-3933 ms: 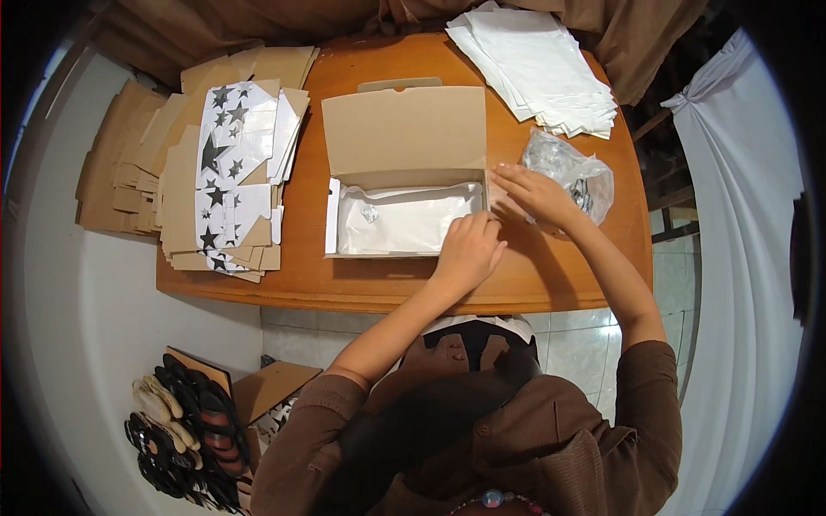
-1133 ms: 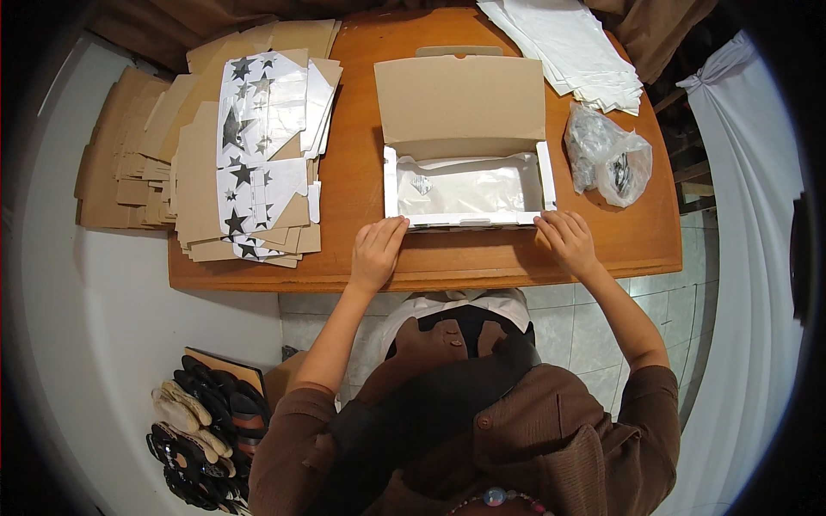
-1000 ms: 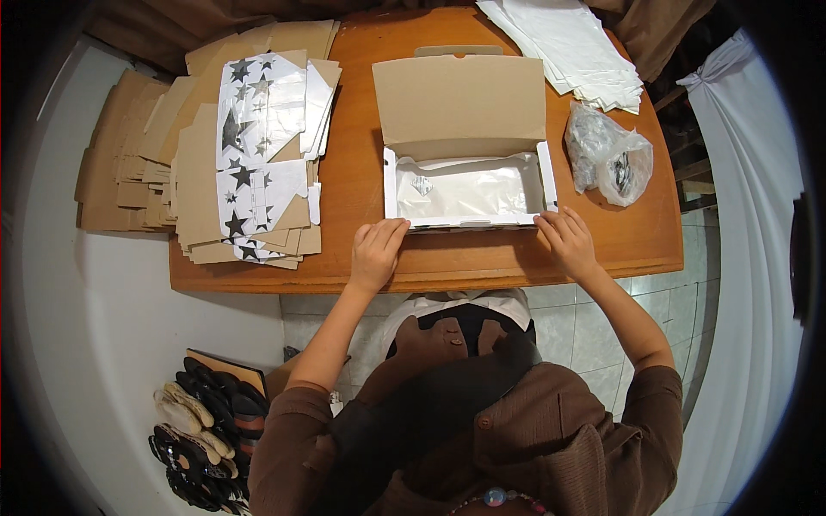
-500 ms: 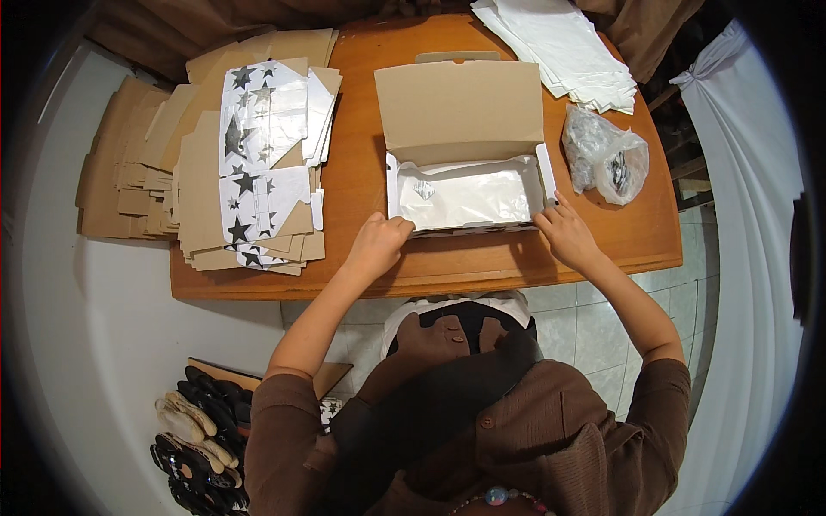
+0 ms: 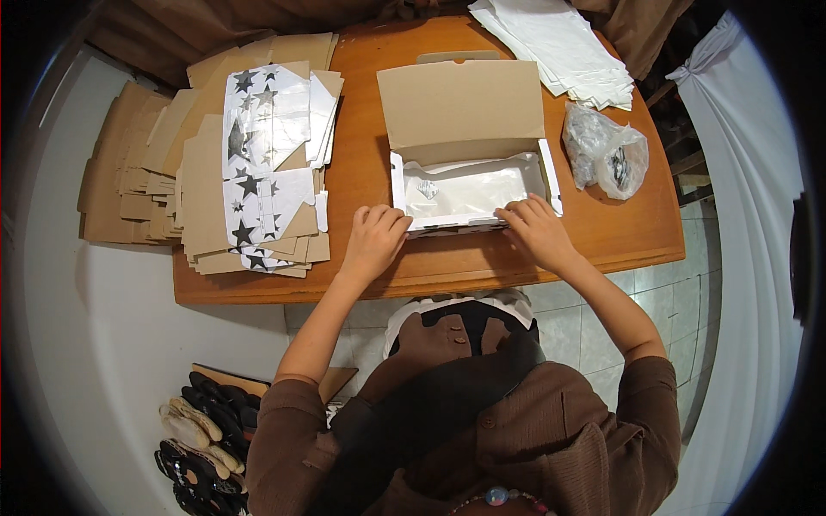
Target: Fold cardboard sheets into shoe boxes and line them with tissue paper.
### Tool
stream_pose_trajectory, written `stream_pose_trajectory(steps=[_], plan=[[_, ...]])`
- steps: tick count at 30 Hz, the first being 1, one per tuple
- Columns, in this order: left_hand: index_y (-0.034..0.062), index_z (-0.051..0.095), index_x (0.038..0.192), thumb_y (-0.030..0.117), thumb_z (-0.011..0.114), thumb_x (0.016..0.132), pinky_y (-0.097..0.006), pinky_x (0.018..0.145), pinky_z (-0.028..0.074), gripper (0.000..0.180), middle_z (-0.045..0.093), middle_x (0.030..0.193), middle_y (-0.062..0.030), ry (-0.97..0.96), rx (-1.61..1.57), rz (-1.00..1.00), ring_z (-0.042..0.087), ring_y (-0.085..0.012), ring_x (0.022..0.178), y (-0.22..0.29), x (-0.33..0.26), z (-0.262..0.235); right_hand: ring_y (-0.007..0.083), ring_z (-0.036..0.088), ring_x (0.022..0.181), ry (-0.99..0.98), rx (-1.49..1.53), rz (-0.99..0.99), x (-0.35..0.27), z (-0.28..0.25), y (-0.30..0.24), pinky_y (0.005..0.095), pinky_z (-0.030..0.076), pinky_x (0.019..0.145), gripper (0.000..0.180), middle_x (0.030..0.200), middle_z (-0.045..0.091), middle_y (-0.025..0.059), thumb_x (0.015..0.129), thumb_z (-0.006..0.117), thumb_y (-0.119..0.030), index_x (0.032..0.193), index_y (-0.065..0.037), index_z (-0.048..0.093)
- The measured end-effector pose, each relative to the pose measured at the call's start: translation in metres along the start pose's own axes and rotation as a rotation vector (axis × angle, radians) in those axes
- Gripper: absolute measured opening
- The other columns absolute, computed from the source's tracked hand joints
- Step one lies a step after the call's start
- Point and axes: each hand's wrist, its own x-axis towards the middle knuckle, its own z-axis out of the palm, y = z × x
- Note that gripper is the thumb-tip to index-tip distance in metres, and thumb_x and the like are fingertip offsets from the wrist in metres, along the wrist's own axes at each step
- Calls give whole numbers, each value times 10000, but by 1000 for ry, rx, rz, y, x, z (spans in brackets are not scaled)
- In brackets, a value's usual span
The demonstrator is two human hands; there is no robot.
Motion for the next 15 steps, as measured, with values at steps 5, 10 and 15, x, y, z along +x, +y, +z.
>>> stream_pose_trajectory(steps=[5, 10, 15], plan=[[113, 592, 1016, 165, 721, 696, -401, 877, 331, 349, 559, 1008, -16, 20, 3, -25, 511, -205, 991, -3, -5, -1, 219, 535, 1051, 45, 22, -97, 19, 7, -19, 432, 357, 1013, 365, 1082, 569, 83, 777, 627, -166, 1121, -71, 550], [116, 589, 1075, 196, 724, 692, -397, 893, 331, 414, 549, 1071, -26, -38, -20, -31, 503, -207, 1029, -12, -5, -2, 195, 536, 1085, 93, 136, -340, 62, 34, -55, 419, 357, 1030, 373, 1137, 566, 82, 787, 539, -159, 1144, -49, 542], [128, 606, 1070, 200, 723, 685, -395, 893, 339, 409, 559, 1068, -2, -45, 41, 37, 506, -189, 1035, -21, -1, -3, 230, 581, 888, 221, 161, -331, 85, 73, -88, 310, 459, 877, 288, 949, 594, 89, 747, 541, -116, 999, 11, 598]])
